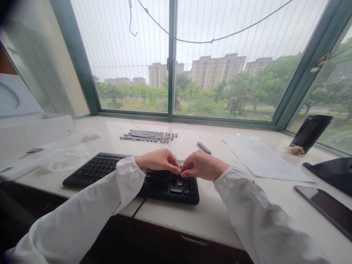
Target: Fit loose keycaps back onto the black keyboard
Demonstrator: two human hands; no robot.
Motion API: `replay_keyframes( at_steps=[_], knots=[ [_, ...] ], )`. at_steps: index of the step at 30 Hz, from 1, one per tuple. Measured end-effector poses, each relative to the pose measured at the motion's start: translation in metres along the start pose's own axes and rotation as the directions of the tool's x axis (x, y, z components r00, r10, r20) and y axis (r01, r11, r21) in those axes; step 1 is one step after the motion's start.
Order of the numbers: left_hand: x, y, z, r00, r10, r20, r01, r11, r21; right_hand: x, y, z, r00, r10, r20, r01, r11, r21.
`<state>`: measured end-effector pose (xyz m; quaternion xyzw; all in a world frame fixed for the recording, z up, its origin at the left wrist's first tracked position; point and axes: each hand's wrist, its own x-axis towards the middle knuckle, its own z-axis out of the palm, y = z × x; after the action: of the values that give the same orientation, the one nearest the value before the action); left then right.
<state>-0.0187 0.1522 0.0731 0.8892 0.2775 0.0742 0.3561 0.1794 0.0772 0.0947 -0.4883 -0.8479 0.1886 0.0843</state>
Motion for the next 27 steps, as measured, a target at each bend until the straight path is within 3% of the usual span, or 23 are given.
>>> replay_keyframes(
  at_steps=[6, 27],
  knots=[
    [-0.003, 0.001, -0.003, 0.998, 0.054, 0.024, -0.055, 0.998, 0.044, 0.001, -0.001, 0.000, 1.000, -0.009, 0.022, 0.009, 1.000, 0.008],
    [-0.007, 0.012, -0.004, 0.998, 0.040, 0.046, -0.043, 0.997, 0.068, 0.001, 0.001, 0.004, 1.000, -0.004, 0.019, 0.003, 0.999, 0.044]
  ],
)
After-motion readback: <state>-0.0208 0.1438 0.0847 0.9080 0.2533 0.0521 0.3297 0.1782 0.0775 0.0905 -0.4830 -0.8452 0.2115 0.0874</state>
